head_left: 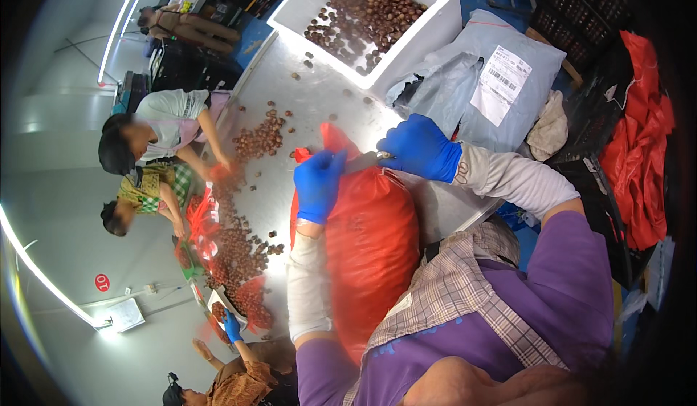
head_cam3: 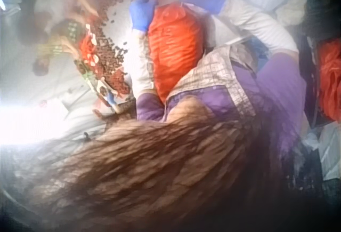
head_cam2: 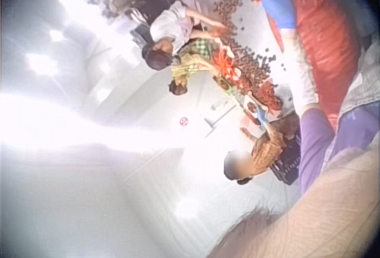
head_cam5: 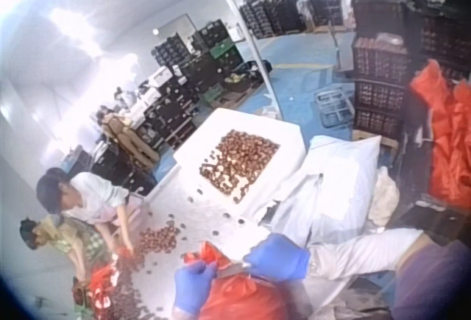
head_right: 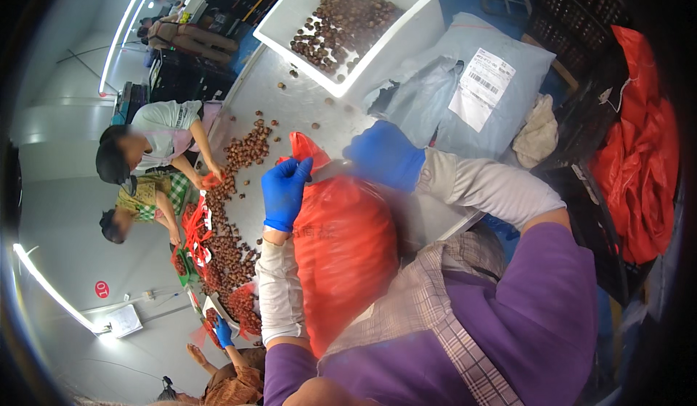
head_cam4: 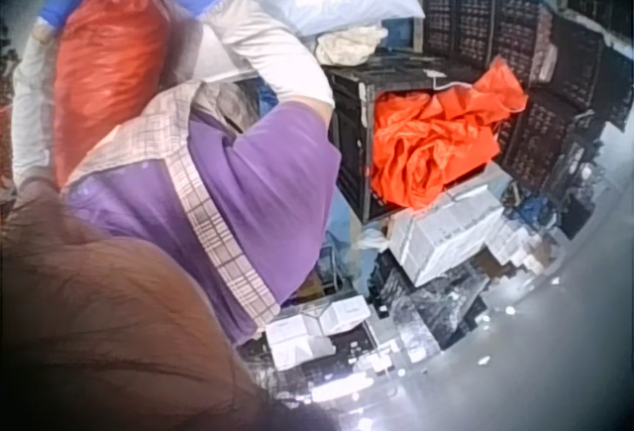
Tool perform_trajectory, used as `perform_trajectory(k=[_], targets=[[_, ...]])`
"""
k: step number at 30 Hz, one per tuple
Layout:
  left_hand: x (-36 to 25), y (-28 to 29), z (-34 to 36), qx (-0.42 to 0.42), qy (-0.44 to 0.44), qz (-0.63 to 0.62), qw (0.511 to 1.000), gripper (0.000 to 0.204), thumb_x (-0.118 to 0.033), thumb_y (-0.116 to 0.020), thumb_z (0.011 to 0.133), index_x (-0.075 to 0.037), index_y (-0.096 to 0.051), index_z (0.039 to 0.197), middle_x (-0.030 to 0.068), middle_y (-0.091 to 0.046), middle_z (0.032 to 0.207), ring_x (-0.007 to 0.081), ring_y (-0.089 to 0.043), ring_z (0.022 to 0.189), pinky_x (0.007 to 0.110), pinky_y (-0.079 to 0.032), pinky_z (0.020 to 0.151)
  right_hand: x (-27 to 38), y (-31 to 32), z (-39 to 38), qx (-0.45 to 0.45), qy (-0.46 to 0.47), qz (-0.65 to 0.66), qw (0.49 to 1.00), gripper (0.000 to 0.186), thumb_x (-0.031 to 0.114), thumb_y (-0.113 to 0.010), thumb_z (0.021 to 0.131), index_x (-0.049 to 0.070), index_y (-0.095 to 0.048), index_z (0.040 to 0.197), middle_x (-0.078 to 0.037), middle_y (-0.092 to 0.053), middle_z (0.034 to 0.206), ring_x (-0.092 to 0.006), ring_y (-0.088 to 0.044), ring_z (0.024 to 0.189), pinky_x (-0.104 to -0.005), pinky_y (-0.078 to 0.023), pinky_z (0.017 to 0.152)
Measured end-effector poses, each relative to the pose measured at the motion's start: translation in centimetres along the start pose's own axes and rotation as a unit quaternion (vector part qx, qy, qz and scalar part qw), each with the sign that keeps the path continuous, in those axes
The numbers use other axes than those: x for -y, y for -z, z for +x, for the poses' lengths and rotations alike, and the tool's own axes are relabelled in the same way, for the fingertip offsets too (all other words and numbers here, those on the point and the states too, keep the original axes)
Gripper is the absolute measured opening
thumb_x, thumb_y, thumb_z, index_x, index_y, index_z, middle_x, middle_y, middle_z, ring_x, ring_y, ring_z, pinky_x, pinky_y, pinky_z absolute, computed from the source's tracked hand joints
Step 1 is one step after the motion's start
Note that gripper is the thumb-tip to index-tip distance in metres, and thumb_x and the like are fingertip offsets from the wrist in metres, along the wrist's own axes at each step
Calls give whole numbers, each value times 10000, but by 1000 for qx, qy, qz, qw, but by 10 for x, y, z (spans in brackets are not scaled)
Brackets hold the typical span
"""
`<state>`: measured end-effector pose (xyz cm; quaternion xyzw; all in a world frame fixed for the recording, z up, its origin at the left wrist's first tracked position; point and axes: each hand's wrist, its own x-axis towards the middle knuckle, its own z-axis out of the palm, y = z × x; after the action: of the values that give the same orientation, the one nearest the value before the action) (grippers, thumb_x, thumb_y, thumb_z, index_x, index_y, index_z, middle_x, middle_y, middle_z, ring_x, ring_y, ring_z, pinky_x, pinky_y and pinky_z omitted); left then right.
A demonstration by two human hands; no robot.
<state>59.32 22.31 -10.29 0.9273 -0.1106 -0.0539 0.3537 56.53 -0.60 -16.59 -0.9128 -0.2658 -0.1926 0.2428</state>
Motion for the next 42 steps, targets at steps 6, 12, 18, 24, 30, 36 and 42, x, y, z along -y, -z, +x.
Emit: perform_trajectory(k=[6,12,18,24,30,36,42], targets=[[-13,-8,2,-9,-36,15,999,267,-171,-661,888,45,-628,736,21,-600,635,49,-495,606,235,-400,572,-7,7,-3,-47,9,6,999,177,357,-644,795,189,-599,764,-18,-567,650,-204,-594,611,-355,-448,633],[-5,-4,-1,-5,-10,-23,1000,264,-163,-659,892,41,-630,728,10,-595,637,49,-480,613,231,-387,573,-2,-5,3,-65,-8,48,997,189,381,-638,797,206,-599,737,5,-558,641,-197,-573,618,-377,-437,649],[-15,-12,-13,-28,0,-75,997,245,-143,-660,889,40,-631,729,18,-586,639,65,-503,615,230,-388,587,-3,1,-4,-56,-23,1,998,165,364,-650,799,213,-608,746,4,-545,625,-205,-568,569,-338,-465,624],[-99,29,-23,-141,-102,-123,977,209,-98,-637,890,22,-624,720,0,-576,636,51,-479,598,217,-374,573,-45,23,37,-174,-123,95,972,273,391,-658,825,126,-708,868,-76,-679,746,-273,-653,654,-387,-503,585],[-51,49,-36,-146,-101,-146,973,161,-91,-621,888,15,-615,766,68,-660,919,60,-503,620,211,-409,573,-33,22,-14,50,-240,420,874,439,184,-768,768,28,-600,1142,-60,-691,955,-153,-649,916,-296,-500,828],[-19,-11,-57,63,113,-423,897,146,-97,-566,908,-7,-617,805,103,-672,844,95,-527,587,222,-428,558,0,-38,-44,80,-270,605,745,319,90,-713,812,-12,-617,1099,-41,-663,977,-98,-603,908,-260,-496,824],[-32,-53,-74,52,83,-307,947,218,-82,-557,919,24,-651,1084,47,-636,790,90,-562,670,230,-443,591,18,14,-48,-7,-254,507,824,180,83,-701,806,10,-640,959,-16,-648,877,-86,-608,779,-226,-508,696]])
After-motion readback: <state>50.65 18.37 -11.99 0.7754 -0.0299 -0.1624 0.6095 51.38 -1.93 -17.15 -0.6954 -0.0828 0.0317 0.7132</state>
